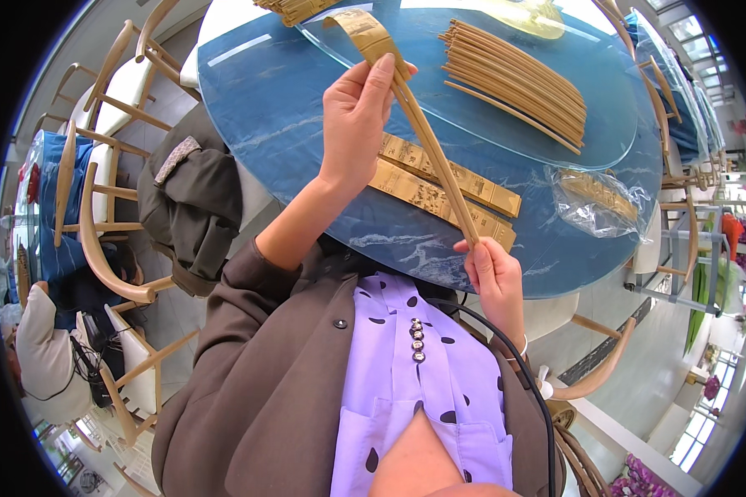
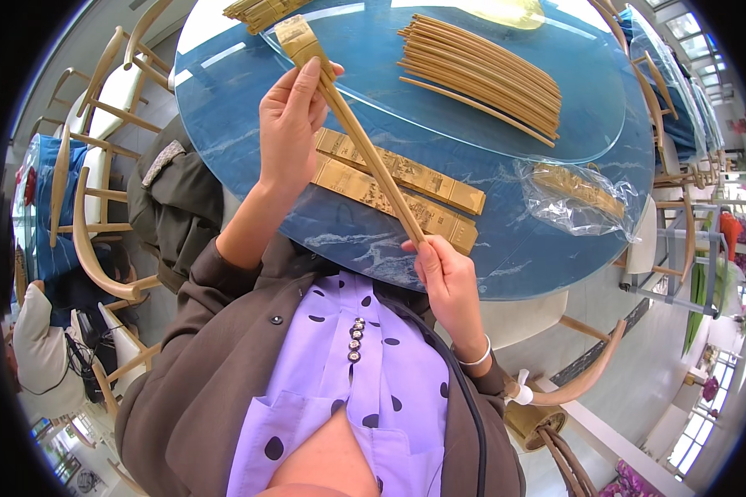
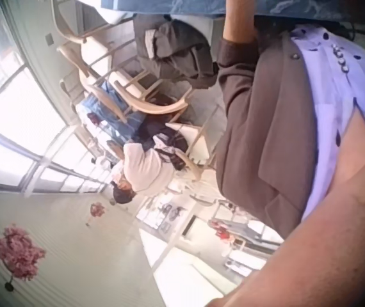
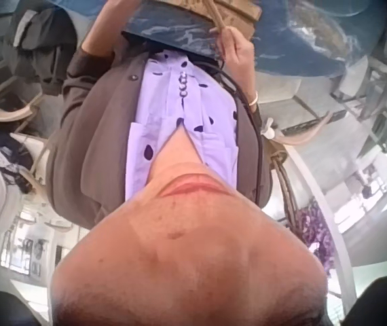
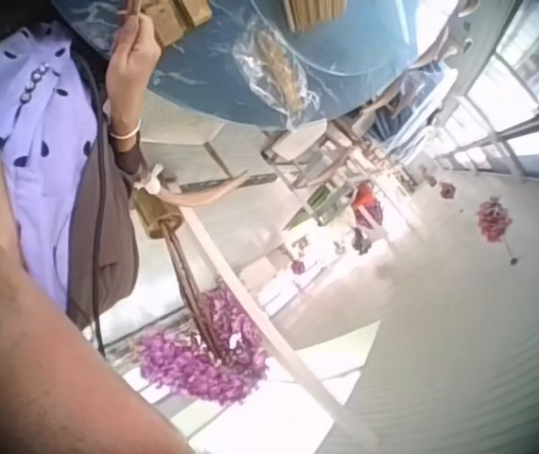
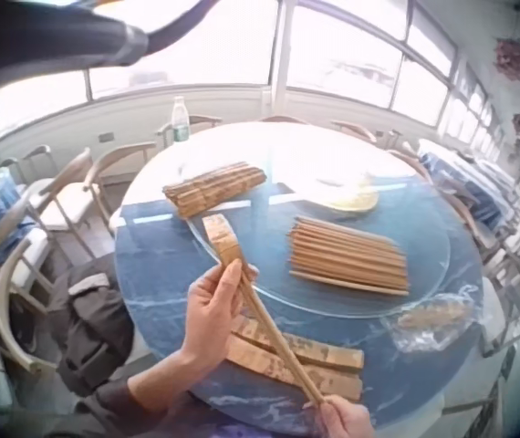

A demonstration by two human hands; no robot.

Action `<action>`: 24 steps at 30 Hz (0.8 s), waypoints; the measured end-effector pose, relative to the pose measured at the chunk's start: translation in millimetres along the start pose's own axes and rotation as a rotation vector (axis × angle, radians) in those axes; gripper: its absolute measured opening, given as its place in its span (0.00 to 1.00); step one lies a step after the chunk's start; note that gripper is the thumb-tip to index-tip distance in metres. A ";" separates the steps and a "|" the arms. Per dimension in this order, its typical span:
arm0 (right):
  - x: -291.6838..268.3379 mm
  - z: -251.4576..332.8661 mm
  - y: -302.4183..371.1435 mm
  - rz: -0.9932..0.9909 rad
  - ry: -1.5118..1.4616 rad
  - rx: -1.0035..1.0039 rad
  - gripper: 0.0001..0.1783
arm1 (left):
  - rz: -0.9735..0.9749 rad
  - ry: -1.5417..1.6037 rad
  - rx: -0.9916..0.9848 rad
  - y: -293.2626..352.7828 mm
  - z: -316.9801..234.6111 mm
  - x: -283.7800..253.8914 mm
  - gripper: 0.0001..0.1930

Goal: The person repeatedly picks up thin bamboo strips and wider printed bamboo pieces from a glass table, aligns them, and places them into stacks. The hands handle the items one at a time, organizing them into neat piles.

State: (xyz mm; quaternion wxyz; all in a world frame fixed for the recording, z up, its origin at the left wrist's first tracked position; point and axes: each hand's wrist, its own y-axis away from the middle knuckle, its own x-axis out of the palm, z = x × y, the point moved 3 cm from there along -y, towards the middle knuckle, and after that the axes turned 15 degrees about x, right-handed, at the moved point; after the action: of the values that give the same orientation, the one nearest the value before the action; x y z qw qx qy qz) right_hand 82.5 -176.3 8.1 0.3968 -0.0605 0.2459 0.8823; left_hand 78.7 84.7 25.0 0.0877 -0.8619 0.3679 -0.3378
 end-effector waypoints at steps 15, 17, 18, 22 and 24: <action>-9.3 -33.1 34.2 -0.072 -0.230 0.184 0.22 | 0.064 0.149 -0.280 38.0 21.8 -0.9 0.17; -10.2 -36.7 36.5 -0.062 -0.244 0.186 0.21 | 0.045 0.026 -0.215 35.9 22.0 1.6 0.17; -11.0 -37.1 37.5 -0.055 -0.251 0.193 0.21 | 0.037 -0.034 -0.182 35.0 21.8 4.0 0.18; -13.0 -39.0 38.0 -0.055 -0.243 0.204 0.21 | 0.137 -0.161 -0.129 40.6 21.1 9.4 0.16; -12.7 -43.5 38.8 -0.071 -0.220 0.188 0.22 | 0.096 -0.178 -0.063 44.0 25.7 8.3 0.16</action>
State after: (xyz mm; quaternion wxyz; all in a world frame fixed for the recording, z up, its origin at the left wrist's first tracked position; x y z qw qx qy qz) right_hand 58.9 -227.6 -11.1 0.4561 0.0651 0.2802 0.8422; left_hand 74.2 45.0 -7.8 0.1089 -0.8721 0.4101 -0.2437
